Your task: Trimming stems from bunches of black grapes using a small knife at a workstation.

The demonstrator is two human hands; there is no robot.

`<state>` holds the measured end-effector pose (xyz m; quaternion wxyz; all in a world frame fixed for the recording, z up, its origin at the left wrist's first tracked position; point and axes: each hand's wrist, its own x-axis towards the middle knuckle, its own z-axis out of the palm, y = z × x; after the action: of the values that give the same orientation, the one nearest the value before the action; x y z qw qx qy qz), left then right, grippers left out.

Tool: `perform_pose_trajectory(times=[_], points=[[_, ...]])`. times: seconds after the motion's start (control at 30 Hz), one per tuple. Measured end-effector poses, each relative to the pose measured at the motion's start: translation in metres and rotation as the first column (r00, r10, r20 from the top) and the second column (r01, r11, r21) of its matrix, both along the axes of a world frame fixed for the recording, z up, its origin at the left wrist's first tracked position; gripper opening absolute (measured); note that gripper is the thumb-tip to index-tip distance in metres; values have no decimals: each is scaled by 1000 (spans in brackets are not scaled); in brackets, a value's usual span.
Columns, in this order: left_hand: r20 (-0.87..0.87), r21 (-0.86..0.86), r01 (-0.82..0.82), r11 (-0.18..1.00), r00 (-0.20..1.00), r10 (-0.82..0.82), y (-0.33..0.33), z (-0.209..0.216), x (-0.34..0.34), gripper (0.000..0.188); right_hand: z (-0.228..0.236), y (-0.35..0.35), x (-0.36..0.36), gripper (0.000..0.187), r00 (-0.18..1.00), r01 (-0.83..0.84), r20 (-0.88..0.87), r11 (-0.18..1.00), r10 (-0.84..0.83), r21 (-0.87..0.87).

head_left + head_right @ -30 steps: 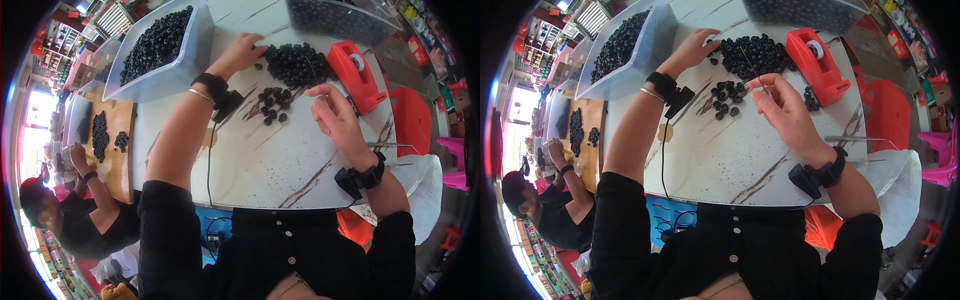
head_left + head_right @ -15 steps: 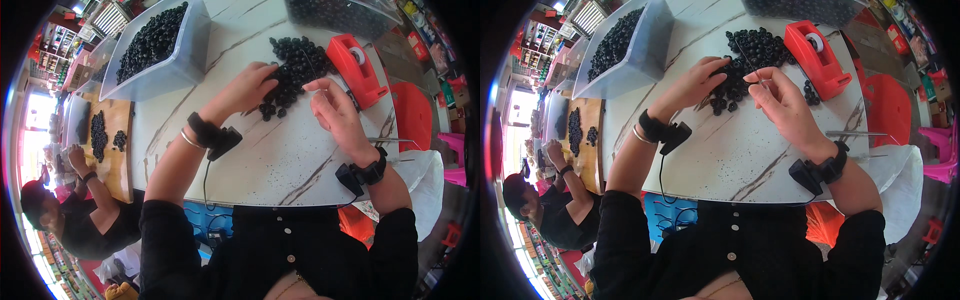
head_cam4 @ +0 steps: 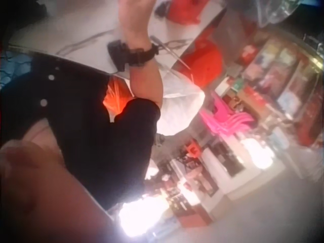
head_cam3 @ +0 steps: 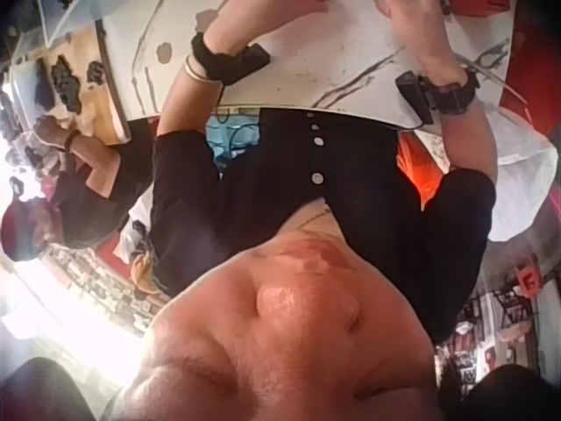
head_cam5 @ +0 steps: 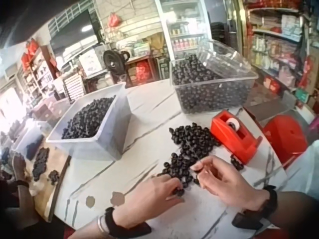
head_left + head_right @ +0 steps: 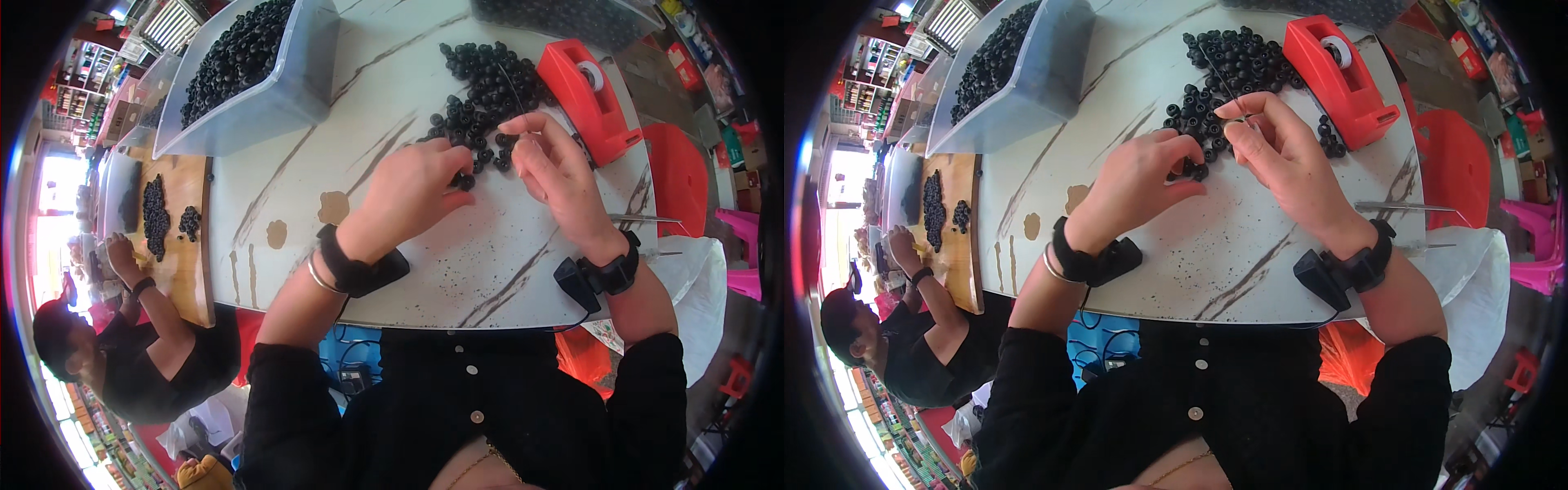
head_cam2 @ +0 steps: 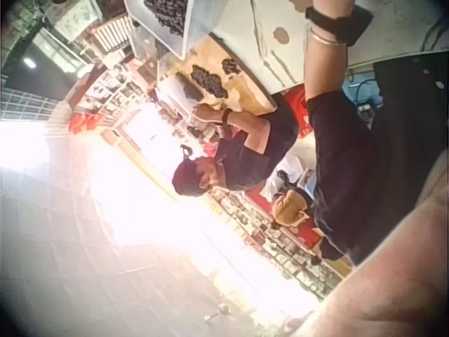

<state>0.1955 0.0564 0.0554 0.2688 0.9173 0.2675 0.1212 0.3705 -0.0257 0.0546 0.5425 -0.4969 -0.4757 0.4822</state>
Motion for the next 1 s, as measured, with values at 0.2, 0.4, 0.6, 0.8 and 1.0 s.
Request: perform_pose_trajectory(times=[0.2,0.4,0.6,0.8,1.0], points=[[-3,83,-8,996,1000,8,-3,-4,2,26,3,-2,-2,22,1000,-15,12,1000,15,-19],[500,-792,335,510,836,227,1,-13,-5,19,3,-5,-3,24,989,-131,-78,991,128,-32],[530,-842,513,166,728,435,1,-22,-5,22,3,-8,-7,25,978,-199,-85,975,191,-101],[466,-850,522,71,683,562,-2,-19,-3,22,2,-8,-6,24,981,-185,-75,977,178,-106],[500,-839,526,138,649,573,-1,-24,-1,19,5,-10,-7,24,986,-164,27,984,166,-67]])
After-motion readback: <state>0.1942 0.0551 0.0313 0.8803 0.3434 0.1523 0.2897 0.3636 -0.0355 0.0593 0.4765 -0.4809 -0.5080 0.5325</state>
